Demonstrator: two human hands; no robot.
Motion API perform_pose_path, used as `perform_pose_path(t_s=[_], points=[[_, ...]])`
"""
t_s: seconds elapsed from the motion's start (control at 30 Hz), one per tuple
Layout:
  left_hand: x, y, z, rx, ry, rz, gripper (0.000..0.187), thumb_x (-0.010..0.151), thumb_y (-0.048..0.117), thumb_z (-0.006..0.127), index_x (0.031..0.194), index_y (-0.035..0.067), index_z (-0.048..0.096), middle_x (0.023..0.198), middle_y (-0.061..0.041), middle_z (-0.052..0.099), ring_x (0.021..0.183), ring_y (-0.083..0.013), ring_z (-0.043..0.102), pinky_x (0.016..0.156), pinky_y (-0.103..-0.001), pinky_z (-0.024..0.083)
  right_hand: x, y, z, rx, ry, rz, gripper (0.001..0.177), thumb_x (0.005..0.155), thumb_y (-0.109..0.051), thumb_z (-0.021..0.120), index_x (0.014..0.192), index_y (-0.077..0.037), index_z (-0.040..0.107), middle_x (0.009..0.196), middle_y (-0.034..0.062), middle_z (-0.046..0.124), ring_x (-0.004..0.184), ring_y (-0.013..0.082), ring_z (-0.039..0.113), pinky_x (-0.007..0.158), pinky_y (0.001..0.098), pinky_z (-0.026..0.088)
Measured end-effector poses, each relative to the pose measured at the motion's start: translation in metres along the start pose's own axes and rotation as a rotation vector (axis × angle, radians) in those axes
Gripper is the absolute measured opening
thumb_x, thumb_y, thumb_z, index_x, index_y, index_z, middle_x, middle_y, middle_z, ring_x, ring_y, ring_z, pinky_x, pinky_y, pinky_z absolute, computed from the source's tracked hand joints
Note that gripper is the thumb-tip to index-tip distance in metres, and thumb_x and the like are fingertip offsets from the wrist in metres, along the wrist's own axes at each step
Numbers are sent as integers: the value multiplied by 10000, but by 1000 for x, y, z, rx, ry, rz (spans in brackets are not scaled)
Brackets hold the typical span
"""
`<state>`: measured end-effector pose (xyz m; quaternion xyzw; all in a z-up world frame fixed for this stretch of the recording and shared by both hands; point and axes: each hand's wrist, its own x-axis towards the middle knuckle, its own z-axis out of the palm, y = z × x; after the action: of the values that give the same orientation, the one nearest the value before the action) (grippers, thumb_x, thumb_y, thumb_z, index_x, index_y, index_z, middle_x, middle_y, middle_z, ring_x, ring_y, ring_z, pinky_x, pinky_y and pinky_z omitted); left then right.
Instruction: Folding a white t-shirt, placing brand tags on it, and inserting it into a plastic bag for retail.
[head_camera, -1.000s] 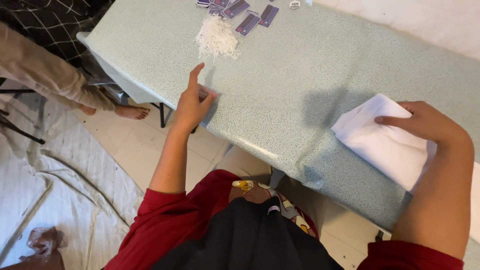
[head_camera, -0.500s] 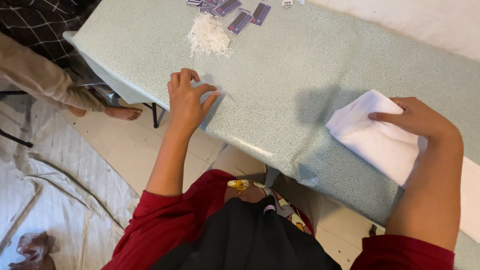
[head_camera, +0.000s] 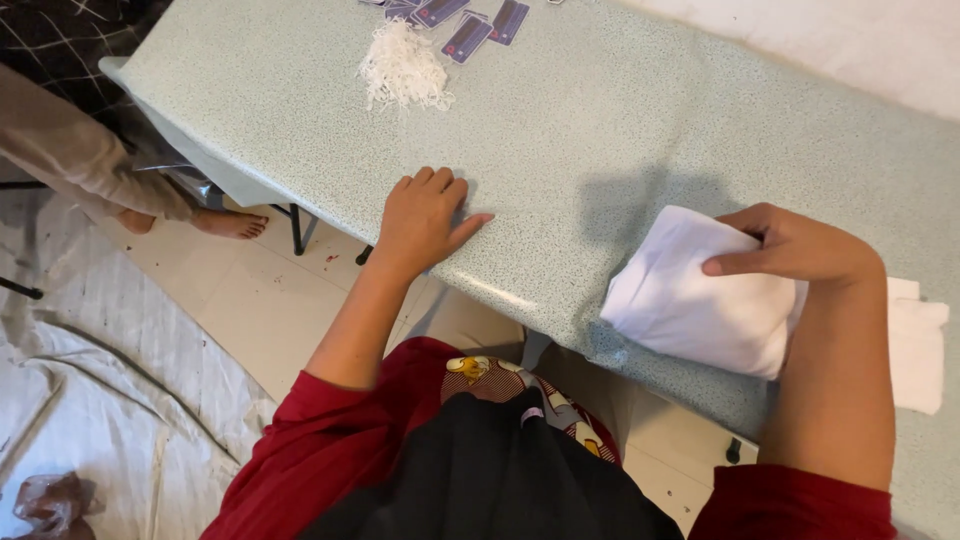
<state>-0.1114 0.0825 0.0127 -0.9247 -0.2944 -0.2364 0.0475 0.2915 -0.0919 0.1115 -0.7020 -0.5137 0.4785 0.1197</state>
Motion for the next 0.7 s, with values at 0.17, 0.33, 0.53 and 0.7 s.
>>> perform_pose_path(t_s=[0.17, 0.33, 0.53, 0.7], points=[[5, 11, 8, -91, 21, 20, 230, 1039, 291, 601, 988, 69, 632, 934, -83, 606, 778, -266, 568, 513, -380, 435, 11, -6, 16, -66, -123, -106, 250, 814, -250, 833, 846, -4, 803, 781, 38, 736, 730, 163, 678, 603, 311, 497], [14, 31, -9, -336, -36, -60, 149, 1073, 185, 488, 1091, 89, 600, 912, -44, 578, 659, -228, 547, 426, -373, 425, 10, -30, 37, -121, -85, -71, 299, 811, -371, 793, 812, -78, 730, 769, 2, 668, 757, 146, 639, 659, 296, 438], [19, 57, -18, -537, -221, -238, 119, 1026, 268, 565, 1110, 193, 603, 941, -49, 739, 862, -284, 747, 738, -451, 568, 2, -50, 62, 129, 144, -322, 152, 861, -191, 804, 881, -41, 807, 669, 105, 735, 599, 224, 685, 578, 341, 548], [22, 68, -12, -695, -368, -383, 215, 895, 274, 666, 1084, 196, 597, 896, -9, 722, 868, -257, 742, 770, -430, 554, 41, -26, 70, 238, 270, -363, 185, 946, -236, 765, 974, -54, 750, 735, 122, 711, 656, 241, 697, 583, 368, 568]])
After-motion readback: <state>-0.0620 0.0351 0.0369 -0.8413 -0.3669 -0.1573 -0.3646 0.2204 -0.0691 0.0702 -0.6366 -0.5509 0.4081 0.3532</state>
